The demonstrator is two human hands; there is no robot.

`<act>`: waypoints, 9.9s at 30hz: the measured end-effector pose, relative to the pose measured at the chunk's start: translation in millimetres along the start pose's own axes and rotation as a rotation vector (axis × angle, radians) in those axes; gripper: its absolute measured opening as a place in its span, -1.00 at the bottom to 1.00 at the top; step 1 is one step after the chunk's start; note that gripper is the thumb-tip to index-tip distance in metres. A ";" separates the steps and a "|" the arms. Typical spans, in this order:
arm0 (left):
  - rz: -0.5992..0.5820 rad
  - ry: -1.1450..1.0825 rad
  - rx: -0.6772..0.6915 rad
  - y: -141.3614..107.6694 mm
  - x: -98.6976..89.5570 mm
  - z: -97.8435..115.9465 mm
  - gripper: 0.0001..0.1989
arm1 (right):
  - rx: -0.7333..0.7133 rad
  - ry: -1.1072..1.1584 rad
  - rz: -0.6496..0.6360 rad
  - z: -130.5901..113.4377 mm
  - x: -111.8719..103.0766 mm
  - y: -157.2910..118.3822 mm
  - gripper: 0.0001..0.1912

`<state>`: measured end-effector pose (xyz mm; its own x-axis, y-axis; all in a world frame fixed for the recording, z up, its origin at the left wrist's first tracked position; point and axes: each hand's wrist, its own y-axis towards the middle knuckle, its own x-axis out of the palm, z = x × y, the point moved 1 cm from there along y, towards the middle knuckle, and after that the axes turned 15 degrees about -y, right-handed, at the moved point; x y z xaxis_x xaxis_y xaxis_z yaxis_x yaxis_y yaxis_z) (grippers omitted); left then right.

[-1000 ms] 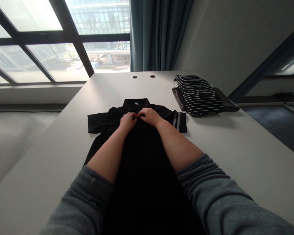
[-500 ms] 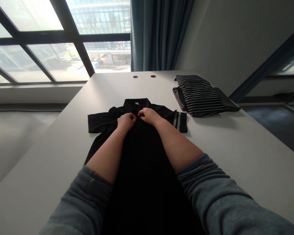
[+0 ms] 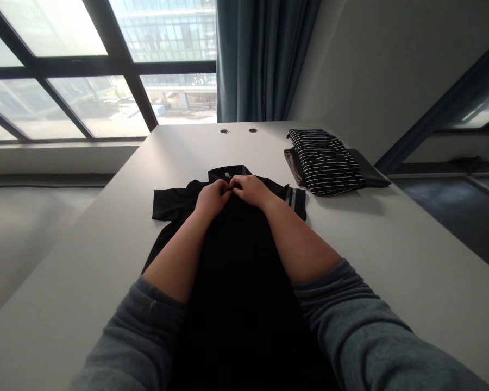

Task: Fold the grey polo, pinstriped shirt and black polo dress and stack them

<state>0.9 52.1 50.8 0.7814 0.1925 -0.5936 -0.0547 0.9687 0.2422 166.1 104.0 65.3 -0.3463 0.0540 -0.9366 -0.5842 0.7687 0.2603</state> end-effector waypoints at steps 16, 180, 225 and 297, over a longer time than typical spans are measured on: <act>-0.227 -0.064 -0.052 -153.7 -13.1 53.5 -0.97 | 0.188 0.360 -0.170 -70.5 -27.3 -151.9 -0.83; -0.276 0.408 0.225 -182.4 -6.0 33.7 -0.81 | 0.055 0.299 -0.096 -79.3 16.8 -168.3 -0.85; -0.227 -0.218 -0.046 -175.6 -20.0 34.0 -0.83 | 0.040 0.544 -0.028 -72.8 5.1 -167.6 -0.84; -0.165 0.116 0.280 -166.9 -47.1 31.7 -0.82 | 0.041 0.527 0.144 -59.7 4.3 -166.5 -0.71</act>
<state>-7.0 -123.7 62.6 0.6889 0.0686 -0.7216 0.2518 0.9109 0.3269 218.1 -61.8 31.9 -0.7477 -0.1580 -0.6450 -0.4783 0.8019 0.3580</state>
